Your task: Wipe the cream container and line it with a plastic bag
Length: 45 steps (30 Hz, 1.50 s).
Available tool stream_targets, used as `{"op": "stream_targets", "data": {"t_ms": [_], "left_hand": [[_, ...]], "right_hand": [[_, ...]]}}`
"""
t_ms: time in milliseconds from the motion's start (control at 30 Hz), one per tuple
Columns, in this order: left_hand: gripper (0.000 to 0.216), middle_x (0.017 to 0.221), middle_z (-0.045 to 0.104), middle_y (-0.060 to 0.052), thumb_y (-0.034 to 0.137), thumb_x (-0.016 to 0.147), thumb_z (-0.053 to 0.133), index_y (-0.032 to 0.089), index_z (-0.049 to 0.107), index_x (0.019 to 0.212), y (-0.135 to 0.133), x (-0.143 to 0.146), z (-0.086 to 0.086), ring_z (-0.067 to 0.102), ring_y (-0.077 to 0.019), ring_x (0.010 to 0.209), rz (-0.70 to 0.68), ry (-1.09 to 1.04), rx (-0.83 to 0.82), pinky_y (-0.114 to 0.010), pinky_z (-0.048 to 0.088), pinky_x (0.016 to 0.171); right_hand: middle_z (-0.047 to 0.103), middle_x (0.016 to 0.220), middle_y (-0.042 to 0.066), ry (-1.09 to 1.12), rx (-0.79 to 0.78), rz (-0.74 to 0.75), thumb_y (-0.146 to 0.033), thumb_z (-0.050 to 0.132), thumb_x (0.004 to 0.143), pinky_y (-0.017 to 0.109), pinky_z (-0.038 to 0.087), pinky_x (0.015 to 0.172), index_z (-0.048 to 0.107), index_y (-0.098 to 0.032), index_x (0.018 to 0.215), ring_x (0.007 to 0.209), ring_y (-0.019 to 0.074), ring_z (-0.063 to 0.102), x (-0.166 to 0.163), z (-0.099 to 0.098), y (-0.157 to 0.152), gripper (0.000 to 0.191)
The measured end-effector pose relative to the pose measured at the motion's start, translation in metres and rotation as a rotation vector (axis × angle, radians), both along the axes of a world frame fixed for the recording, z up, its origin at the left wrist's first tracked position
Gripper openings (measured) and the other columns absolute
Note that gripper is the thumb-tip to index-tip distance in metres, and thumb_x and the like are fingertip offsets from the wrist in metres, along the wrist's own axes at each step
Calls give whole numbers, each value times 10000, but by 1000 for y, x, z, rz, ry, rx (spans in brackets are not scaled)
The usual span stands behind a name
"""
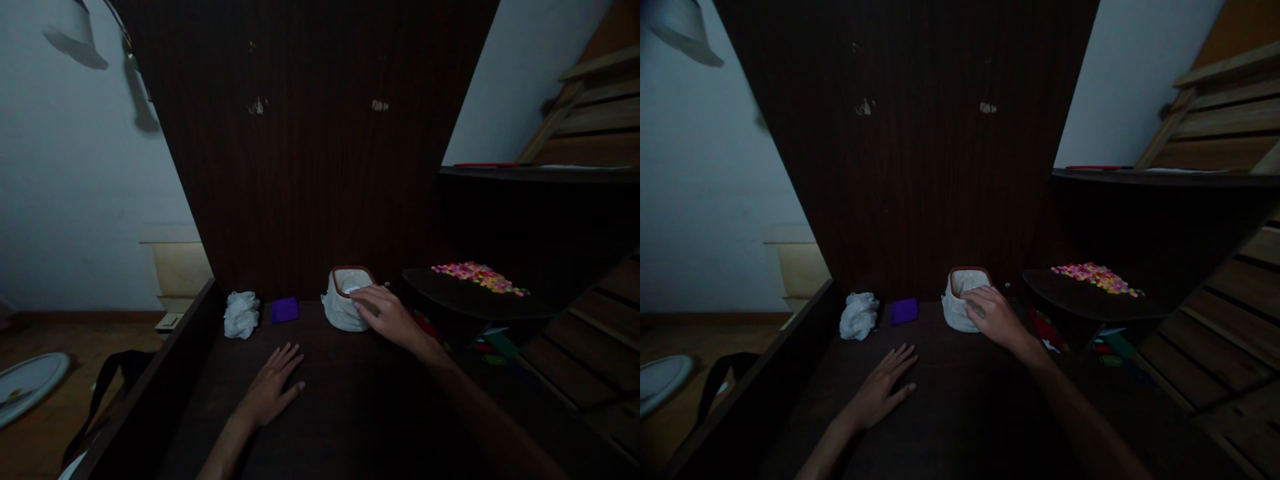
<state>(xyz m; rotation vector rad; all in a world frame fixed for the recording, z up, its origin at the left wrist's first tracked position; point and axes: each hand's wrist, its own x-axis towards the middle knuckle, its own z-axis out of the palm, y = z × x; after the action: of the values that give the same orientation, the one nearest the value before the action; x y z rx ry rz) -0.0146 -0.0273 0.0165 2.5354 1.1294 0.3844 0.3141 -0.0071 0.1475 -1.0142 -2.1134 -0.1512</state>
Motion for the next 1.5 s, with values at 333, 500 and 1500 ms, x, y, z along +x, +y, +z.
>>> {"op": "stream_targets", "data": {"t_ms": [333,500,1500], "left_hand": [[562,1620,392,-65,490,1012,513,314,414,1536,2,-3,-8,346,-306,1516,-21,-59,50,-585,316,1233],[559,1622,381,-64,517,1010,499,319,429,1528,1,-3,-4,331,-320,1518,0,-45,11,-620,325,1216],[566,1606,414,-99,521,994,526,259,489,1494,2,0,1,332,-313,1519,19,-36,-4,-593,282,1240]], "right_hand": [[745,952,88,73,-51,-8,-205,514,991,389,565,826,713,-179,1061,922,237,693,1,-31,33,212],[749,971,87,106,-90,-3,-200,516,994,377,570,834,714,-187,1082,942,236,704,3,-37,37,217],[709,873,79,55,-42,-132,-40,568,882,348,521,791,704,-164,901,869,217,660,-4,-44,47,185]]}}
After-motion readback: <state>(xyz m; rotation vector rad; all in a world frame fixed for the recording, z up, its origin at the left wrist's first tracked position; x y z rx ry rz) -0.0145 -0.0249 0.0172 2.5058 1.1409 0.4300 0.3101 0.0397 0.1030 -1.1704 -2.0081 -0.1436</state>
